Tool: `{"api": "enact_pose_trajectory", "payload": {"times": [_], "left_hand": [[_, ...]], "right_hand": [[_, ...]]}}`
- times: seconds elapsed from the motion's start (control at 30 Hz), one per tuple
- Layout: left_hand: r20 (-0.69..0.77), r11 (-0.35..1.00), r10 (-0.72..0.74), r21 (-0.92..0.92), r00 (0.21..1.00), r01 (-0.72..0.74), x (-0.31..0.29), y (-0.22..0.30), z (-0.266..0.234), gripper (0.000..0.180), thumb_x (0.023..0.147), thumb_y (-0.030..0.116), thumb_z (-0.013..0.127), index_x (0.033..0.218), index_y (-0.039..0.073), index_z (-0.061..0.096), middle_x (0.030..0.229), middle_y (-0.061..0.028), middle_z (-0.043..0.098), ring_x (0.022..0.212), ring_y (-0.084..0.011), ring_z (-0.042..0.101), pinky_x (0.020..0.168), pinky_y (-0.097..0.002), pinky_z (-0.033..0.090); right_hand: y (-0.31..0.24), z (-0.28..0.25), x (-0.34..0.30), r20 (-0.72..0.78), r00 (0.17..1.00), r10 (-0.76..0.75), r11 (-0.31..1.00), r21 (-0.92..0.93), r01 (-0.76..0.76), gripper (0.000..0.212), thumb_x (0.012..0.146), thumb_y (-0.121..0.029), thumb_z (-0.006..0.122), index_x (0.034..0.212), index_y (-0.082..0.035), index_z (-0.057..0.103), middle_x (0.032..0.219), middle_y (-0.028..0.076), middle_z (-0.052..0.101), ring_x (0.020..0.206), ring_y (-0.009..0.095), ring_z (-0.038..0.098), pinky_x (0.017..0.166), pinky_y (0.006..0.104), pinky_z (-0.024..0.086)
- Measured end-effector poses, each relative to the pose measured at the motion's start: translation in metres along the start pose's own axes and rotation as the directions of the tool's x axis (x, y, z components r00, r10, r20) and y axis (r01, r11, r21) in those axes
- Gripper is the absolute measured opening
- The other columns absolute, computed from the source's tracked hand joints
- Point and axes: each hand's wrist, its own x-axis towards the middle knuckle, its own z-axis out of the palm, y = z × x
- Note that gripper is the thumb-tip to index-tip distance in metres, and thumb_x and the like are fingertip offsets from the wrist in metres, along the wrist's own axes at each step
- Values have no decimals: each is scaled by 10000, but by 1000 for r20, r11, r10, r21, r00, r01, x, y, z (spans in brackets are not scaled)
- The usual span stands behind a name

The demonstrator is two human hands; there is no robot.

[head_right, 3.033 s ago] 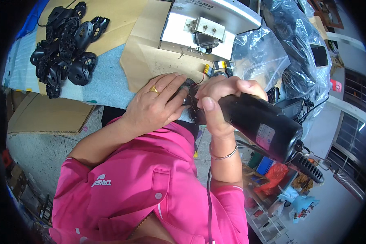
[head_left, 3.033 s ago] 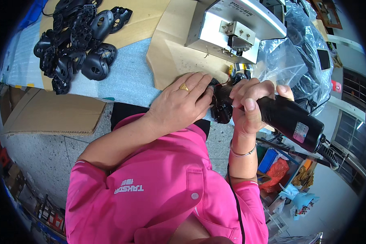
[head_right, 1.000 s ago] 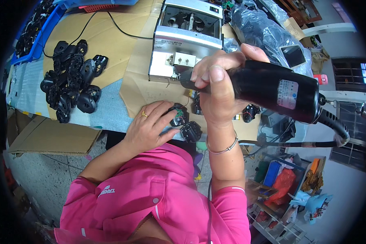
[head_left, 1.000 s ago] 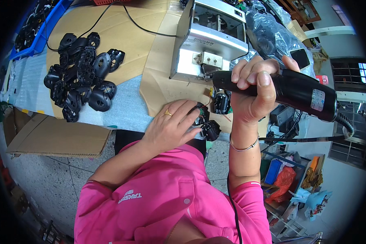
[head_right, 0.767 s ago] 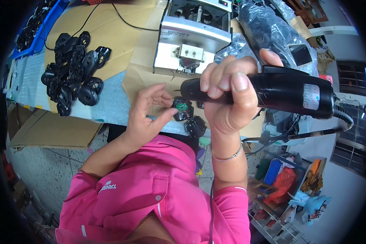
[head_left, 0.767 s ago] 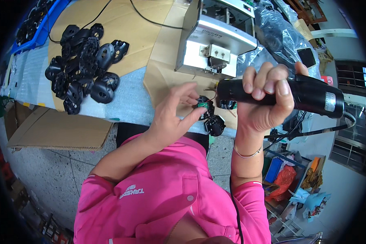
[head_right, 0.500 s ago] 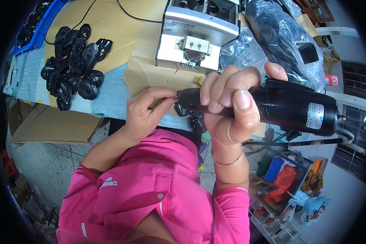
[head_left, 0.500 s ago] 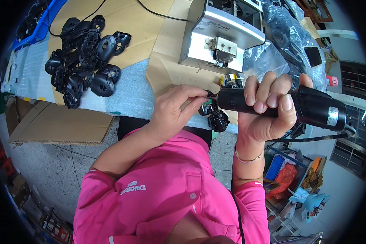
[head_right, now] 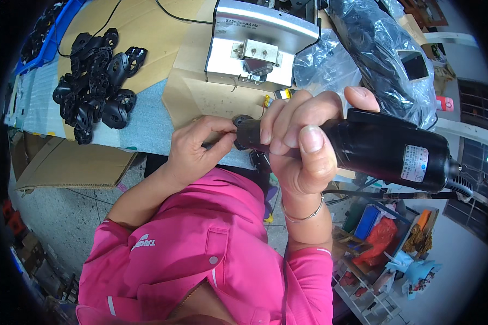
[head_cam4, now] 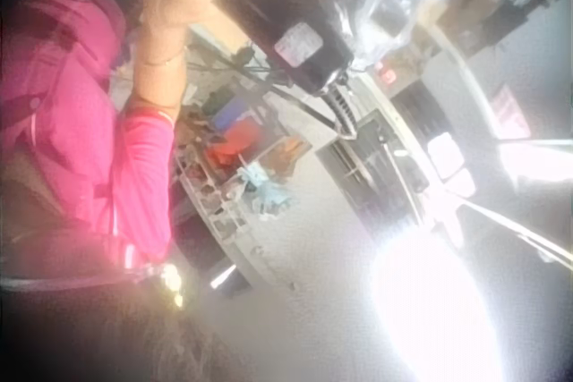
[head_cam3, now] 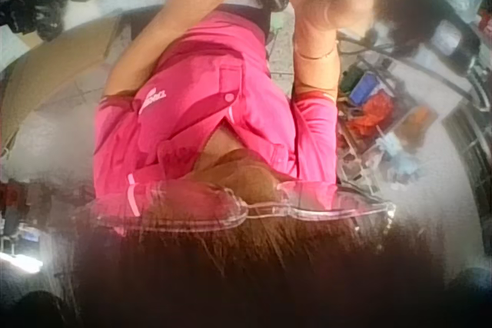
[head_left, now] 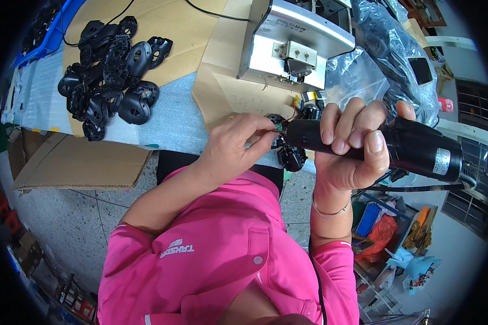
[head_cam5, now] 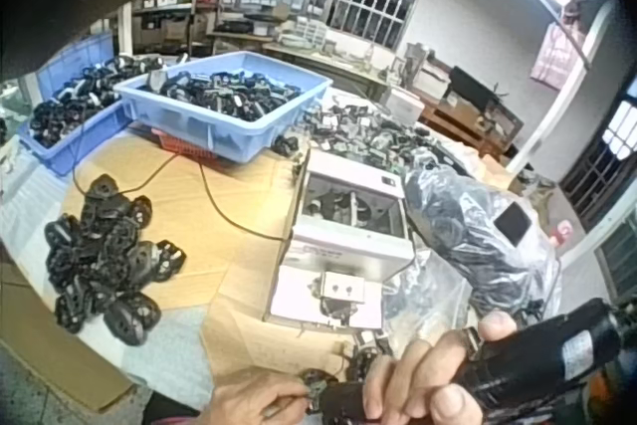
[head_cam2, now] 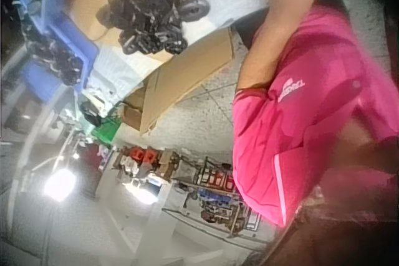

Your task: Assemble electronic components into plastic housings and secure them with an electric screwdriver.

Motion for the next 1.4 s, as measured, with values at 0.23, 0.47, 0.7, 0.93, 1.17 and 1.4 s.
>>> {"api": "enact_pose_trajectory", "payload": {"times": [0.23,0.47,0.7,0.93,1.17,1.4], "left_hand": [[20,998,33,45,999,-34,-3,-1,0,165,789,-1,733,931,24,652,859,-103,692,725,-226,689,651,-319,542],[39,987,119,105,992,-122,-5,-4,0,195,774,-13,731,941,29,640,864,-102,687,729,-254,674,660,-338,541],[60,983,145,105,988,-150,-6,-6,2,199,777,-21,725,949,26,636,862,-113,674,739,-272,659,660,-349,532],[125,975,156,138,980,-173,-9,-7,1,327,763,69,774,1041,10,612,989,-129,657,841,-295,634,739,-374,520],[188,904,74,403,979,-146,-10,-5,2,550,695,259,811,1131,11,589,1222,-138,567,1096,-322,524,925,-434,449],[248,876,34,458,968,-148,-10,-8,4,516,718,296,787,1115,22,604,1218,-98,583,1102,-292,527,907,-432,432]], "right_hand": [[1,0,-3,3,1000,-5,999,-35,5,567,877,-68,601,1377,-126,340,723,45,503,534,151,471,504,317,456],[0,-1,-5,46,999,11,999,-42,-9,562,872,-44,617,1359,-122,346,693,41,508,531,160,485,511,320,466],[0,-2,-14,-1,1000,-2,998,-62,1,575,870,-42,647,1353,-125,348,679,44,517,548,171,502,528,333,480],[3,-8,-15,46,999,30,997,-72,-26,572,871,-29,636,1354,-119,342,678,53,530,550,165,504,533,328,477],[18,-20,-20,3,1000,4,991,-136,-3,552,875,-34,638,1336,-82,338,672,53,521,532,159,497,530,325,477],[29,-22,-24,8,1000,-4,978,-210,5,513,895,-37,628,1314,-58,333,656,54,509,527,151,492,536,333,491]]}}
